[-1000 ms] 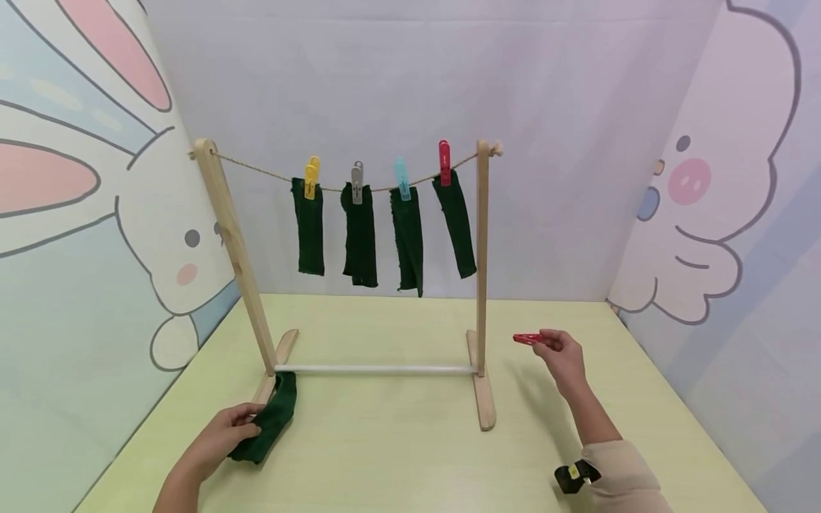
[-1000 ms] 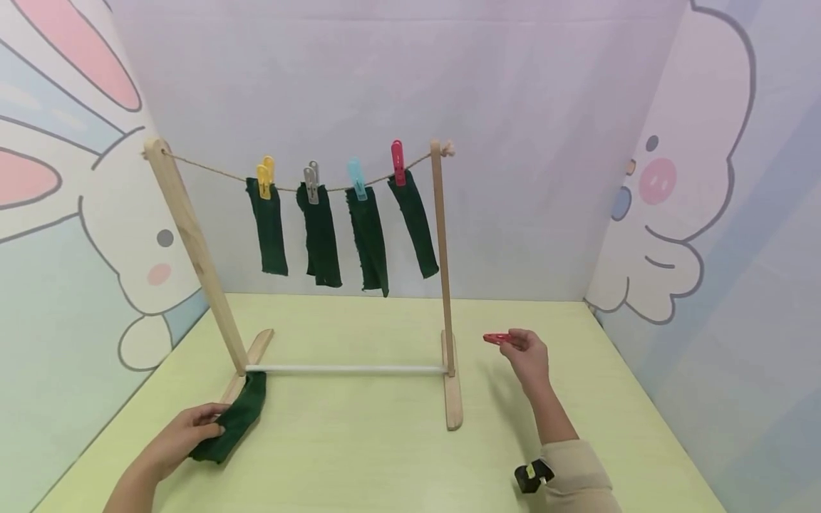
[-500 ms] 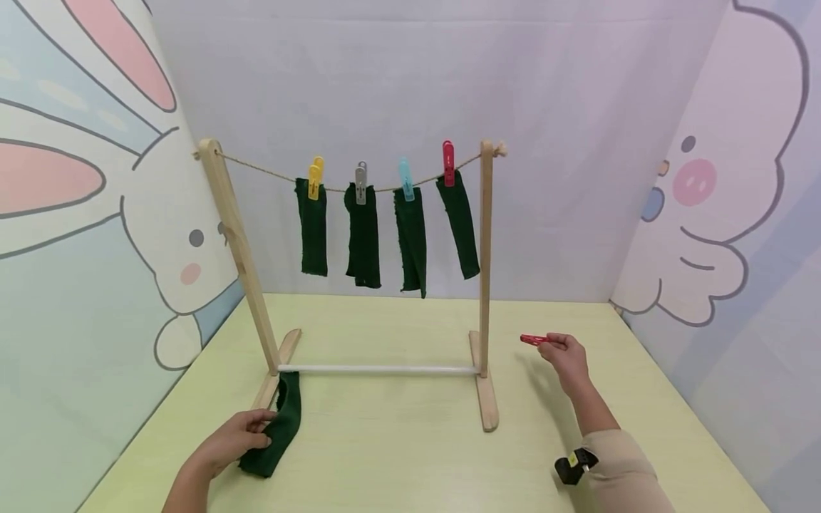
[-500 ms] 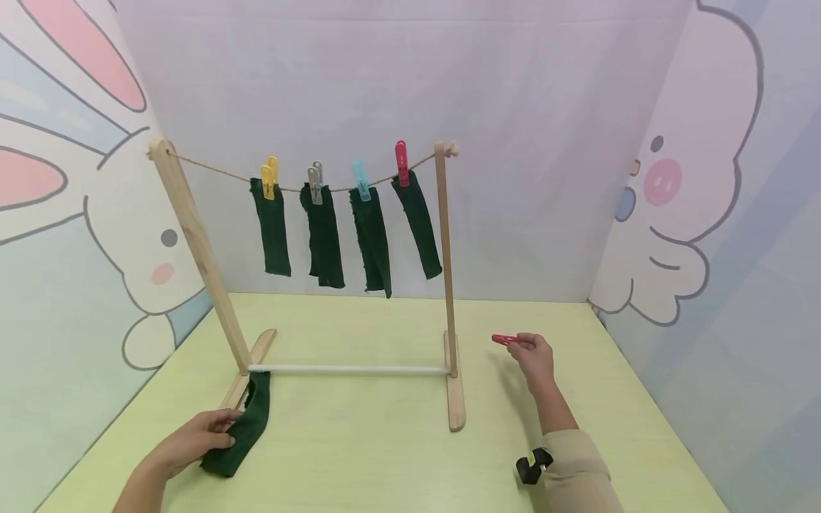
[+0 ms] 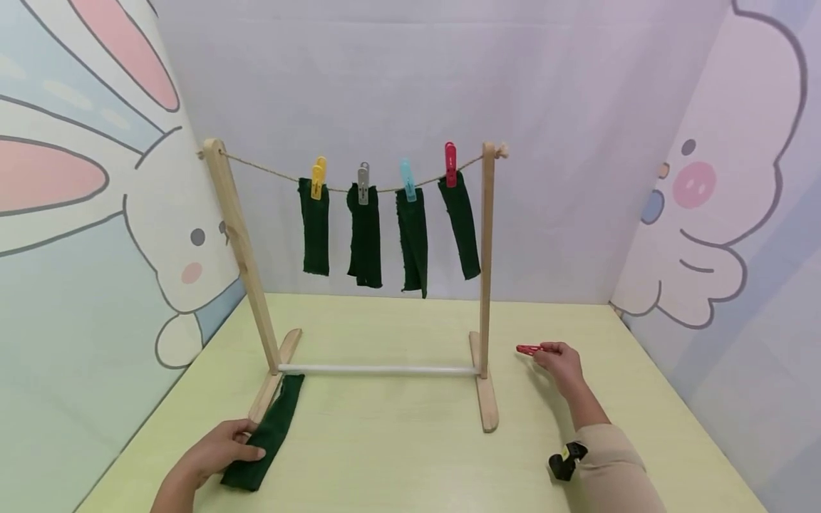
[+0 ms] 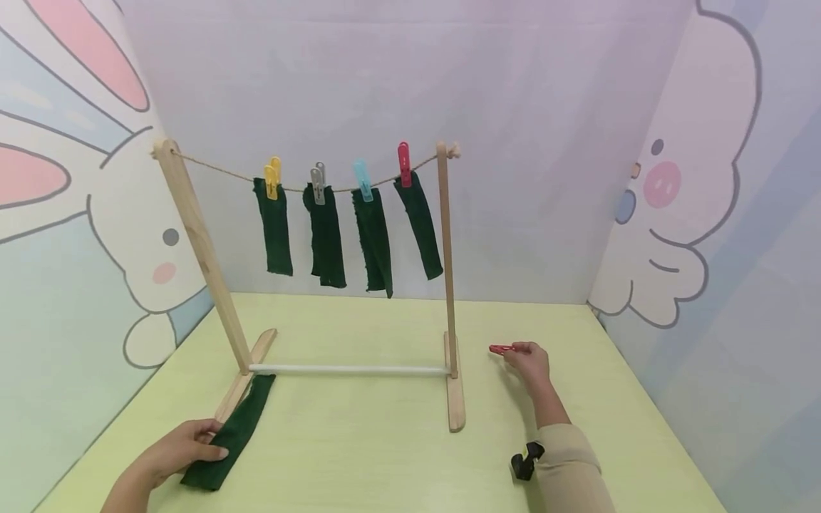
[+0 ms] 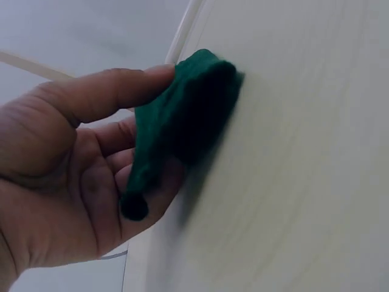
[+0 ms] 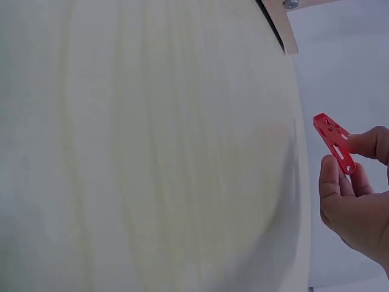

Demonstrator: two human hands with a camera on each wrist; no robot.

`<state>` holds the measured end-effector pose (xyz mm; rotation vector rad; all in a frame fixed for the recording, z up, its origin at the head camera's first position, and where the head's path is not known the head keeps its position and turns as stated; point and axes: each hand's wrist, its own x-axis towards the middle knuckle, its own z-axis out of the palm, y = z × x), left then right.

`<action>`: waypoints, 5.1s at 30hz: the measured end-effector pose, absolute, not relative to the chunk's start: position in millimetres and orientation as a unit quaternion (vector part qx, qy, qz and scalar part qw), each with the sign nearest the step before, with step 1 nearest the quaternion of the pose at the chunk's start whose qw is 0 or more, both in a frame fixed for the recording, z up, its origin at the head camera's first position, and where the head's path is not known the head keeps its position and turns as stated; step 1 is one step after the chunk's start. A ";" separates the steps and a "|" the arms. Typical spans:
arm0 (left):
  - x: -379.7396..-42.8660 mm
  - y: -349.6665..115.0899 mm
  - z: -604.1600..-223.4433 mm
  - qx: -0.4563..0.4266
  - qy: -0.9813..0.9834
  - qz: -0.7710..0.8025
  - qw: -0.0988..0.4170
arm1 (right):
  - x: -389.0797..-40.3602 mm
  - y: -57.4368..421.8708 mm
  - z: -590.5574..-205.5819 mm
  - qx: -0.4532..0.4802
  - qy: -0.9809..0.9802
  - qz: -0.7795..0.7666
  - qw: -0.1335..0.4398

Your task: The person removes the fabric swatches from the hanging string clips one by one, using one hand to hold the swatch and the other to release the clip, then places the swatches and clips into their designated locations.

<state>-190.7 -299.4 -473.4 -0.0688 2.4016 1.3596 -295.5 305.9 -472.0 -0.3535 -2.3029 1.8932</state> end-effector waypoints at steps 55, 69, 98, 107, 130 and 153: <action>-186.0 -296.5 -478.1 -0.021 0.887 0.450 0.100 | -310.0 285.7 -485.1 -0.135 -0.871 0.470 0.043; -168.6 -304.2 -467.0 -0.049 0.874 0.475 0.086 | -295.2 287.6 -478.8 -0.107 -0.842 0.525 0.067; -163.5 -279.0 -457.5 -0.058 0.834 0.547 0.046 | -255.0 269.1 -429.5 0.008 -0.837 0.541 0.083; -171.1 -271.2 -448.3 -0.035 0.829 0.558 0.012 | -244.8 263.7 -419.7 0.036 -0.845 0.526 0.087; -197.8 -249.8 -432.3 0.042 0.819 0.556 -0.131 | -226.4 236.5 -388.2 0.125 -0.803 0.578 0.076; -220.7 -223.5 -413.3 0.072 0.808 0.557 -0.175 | -230.6 204.7 -359.1 0.223 -0.798 0.552 0.091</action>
